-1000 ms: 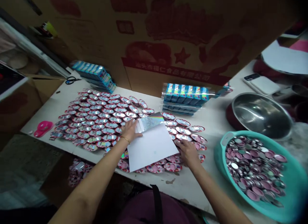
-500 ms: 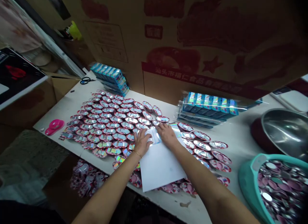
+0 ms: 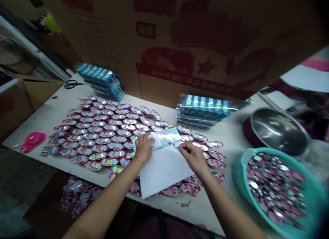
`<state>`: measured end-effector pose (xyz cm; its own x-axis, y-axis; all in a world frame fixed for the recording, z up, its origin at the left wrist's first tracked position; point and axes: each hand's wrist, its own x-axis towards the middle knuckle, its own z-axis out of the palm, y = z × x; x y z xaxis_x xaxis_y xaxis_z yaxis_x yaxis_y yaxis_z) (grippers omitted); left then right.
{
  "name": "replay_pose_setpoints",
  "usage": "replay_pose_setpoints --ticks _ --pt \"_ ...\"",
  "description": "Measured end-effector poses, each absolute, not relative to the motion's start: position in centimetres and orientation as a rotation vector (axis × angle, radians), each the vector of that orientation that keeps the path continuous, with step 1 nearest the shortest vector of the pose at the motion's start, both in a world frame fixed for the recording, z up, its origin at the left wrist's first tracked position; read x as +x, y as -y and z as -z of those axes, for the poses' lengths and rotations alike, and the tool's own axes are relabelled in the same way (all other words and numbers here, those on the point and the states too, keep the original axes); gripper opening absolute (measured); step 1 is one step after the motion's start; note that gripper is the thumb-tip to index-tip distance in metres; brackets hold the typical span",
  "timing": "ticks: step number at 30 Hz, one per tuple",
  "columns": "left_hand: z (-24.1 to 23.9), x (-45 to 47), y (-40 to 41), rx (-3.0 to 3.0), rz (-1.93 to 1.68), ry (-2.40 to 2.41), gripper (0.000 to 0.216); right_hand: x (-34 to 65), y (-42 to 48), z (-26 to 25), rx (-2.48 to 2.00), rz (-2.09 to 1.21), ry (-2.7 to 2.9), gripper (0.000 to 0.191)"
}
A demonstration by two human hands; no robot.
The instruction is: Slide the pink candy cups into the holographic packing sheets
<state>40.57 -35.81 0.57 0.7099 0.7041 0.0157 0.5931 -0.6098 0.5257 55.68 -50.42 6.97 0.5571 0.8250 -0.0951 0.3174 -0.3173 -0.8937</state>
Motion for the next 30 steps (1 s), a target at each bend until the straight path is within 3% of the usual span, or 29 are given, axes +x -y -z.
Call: replay_pose_setpoints --ticks 4,9,16,22,30 --pt "-3.9 44.4 40.3 1.854 -0.228 -0.751 0.029 56.7 56.3 -8.3 -1.726 -0.881 0.448 0.019" --pt "-4.9 48.9 46.9 1.203 -0.043 -0.816 0.040 57.8 61.9 -7.0 -1.578 -0.877 0.139 0.024" --pt "-3.0 55.1 51.4 0.978 -0.089 -0.797 0.033 62.4 65.6 -4.6 -1.526 -0.774 -0.085 0.031" --pt "-1.2 57.8 52.0 0.835 0.000 -0.831 0.048 65.9 66.7 -3.4 -1.541 -0.725 -0.147 0.033" --pt "0.6 60.6 53.3 1.022 -0.114 -0.870 0.030 65.9 66.5 0.3 -1.517 -0.685 -0.214 0.032"
